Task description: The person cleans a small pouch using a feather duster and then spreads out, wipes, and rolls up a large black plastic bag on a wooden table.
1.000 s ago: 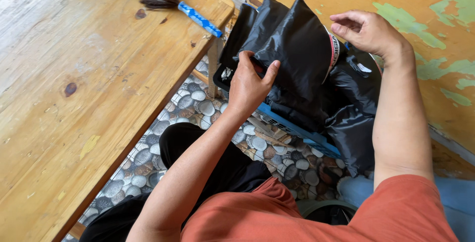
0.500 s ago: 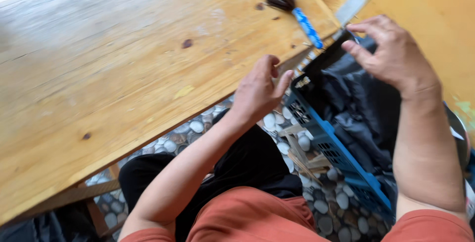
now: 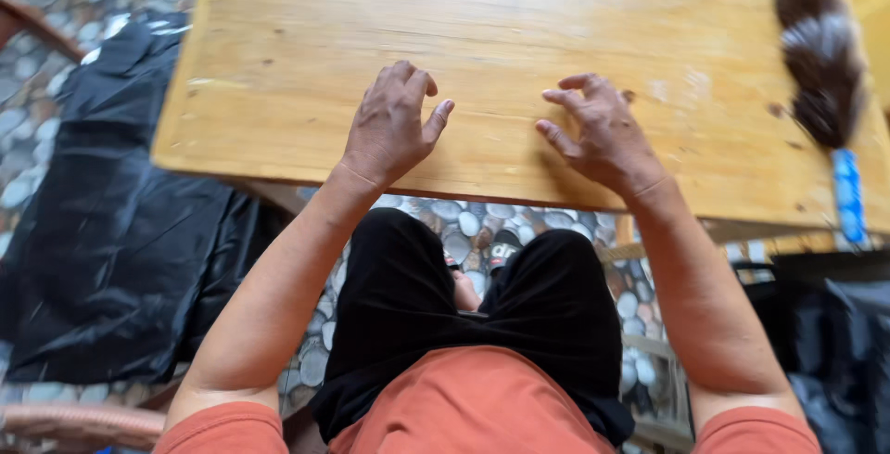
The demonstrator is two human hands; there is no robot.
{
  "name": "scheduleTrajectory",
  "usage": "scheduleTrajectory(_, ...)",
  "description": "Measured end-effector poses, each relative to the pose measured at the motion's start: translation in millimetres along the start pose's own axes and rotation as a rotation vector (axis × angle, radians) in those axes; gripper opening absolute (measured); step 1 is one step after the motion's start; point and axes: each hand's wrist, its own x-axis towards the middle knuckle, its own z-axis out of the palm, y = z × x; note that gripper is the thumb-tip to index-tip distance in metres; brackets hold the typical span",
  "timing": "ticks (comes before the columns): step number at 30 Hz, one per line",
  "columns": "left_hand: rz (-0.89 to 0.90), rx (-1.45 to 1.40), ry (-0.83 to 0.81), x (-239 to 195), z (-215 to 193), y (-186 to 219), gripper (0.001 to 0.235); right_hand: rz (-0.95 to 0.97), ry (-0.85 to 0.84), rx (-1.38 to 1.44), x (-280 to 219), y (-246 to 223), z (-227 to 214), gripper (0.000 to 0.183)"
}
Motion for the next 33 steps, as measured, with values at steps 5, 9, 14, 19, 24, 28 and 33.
scheduleTrajectory(5,-0.094,0.154,-0.001,-43,-35,-58,0.025,-0.093,-0.114,0.090,61,-72,49,0.038)
scheduleTrajectory(9,-0.121,0.226,0.082,-72,-68,-90,0.026,-0.166,-0.157,0.144,99,-123,82,0.037)
scheduleTrajectory(14,-0.190,0.287,0.239,-118,-110,-150,0.028,-0.287,-0.196,0.175,138,-184,116,0.039)
scheduleTrajectory(19,-0.315,0.325,0.442,-179,-153,-218,0.033,-0.390,-0.248,0.245,167,-254,121,0.035)
scheduleTrajectory(24,-0.673,0.621,0.340,-253,-187,-289,0.042,-0.434,-0.304,0.237,192,-309,125,0.035)
scheduleTrajectory(28,-1.099,0.508,0.123,-299,-203,-333,0.054,-0.494,-0.298,0.223,207,-328,153,0.032)
scheduleTrajectory(33,-1.336,0.254,-0.079,-319,-215,-361,0.088,-0.533,-0.311,0.186,223,-340,176,0.034)
